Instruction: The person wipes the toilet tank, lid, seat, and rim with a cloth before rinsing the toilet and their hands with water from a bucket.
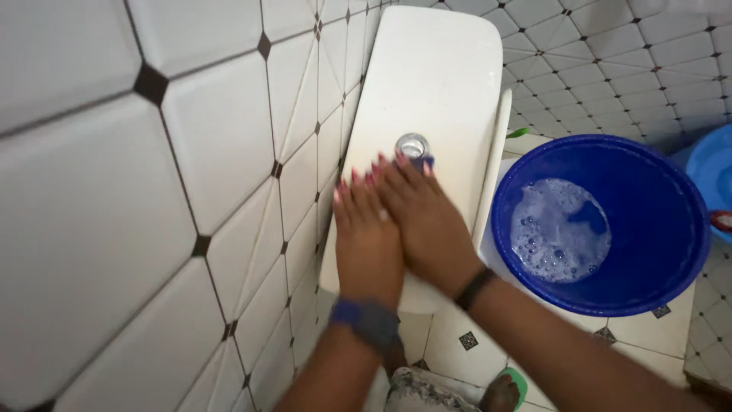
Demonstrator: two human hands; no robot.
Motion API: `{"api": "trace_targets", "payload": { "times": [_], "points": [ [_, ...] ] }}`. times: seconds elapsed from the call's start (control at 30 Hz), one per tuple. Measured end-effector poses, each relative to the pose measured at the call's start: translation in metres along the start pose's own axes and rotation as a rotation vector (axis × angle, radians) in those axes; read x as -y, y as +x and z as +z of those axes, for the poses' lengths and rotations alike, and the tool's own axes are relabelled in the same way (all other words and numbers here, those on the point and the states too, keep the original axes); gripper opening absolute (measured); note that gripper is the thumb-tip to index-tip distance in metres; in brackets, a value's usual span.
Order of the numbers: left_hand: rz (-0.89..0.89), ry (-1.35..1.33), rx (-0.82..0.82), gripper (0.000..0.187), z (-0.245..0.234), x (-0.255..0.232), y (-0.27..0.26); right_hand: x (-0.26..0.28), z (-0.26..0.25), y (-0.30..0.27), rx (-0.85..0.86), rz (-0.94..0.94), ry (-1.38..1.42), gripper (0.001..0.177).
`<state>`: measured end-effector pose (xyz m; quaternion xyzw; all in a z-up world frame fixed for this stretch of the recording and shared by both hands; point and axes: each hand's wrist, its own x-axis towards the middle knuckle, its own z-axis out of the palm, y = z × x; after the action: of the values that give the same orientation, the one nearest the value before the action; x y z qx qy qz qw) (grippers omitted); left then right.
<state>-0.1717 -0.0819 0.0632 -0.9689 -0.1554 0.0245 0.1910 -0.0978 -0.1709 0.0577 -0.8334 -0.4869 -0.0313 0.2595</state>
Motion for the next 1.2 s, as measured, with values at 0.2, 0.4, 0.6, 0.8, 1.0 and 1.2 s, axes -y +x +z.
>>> {"api": "trace_targets", "payload": {
  "times": [0.2,0.4,0.6,0.8,1.0,1.2],
  "points": [
    [-0.040,-0.153,-0.032,0.053,0.009,0.002,0.038,-0.018,0.009,0.031,0.045,0.049,0.057,0.053],
    [-0.008,-0.167,0.078,0.060,-0.023,-0.012,-0.095,0.042,-0.011,-0.067,0.089,0.031,0.148,0.047],
    [-0.109,-0.192,-0.021,0.059,0.003,-0.005,-0.065,0.028,-0.001,-0.042,0.104,-0.067,0.116,0.056],
    [-0.210,-0.099,0.037,0.062,-0.019,-0.032,-0.106,0.032,-0.014,-0.072,0.127,-0.120,0.191,0.058],
    [-0.123,-0.175,-0.038,0.056,-0.032,-0.075,-0.142,0.029,-0.039,-0.134,0.188,-0.061,0.072,0.048],
    [-0.088,-0.261,-0.184,0.055,0.000,-0.050,-0.098,0.015,-0.003,-0.094,0.008,-0.041,0.061,0.048]
  ]
}}
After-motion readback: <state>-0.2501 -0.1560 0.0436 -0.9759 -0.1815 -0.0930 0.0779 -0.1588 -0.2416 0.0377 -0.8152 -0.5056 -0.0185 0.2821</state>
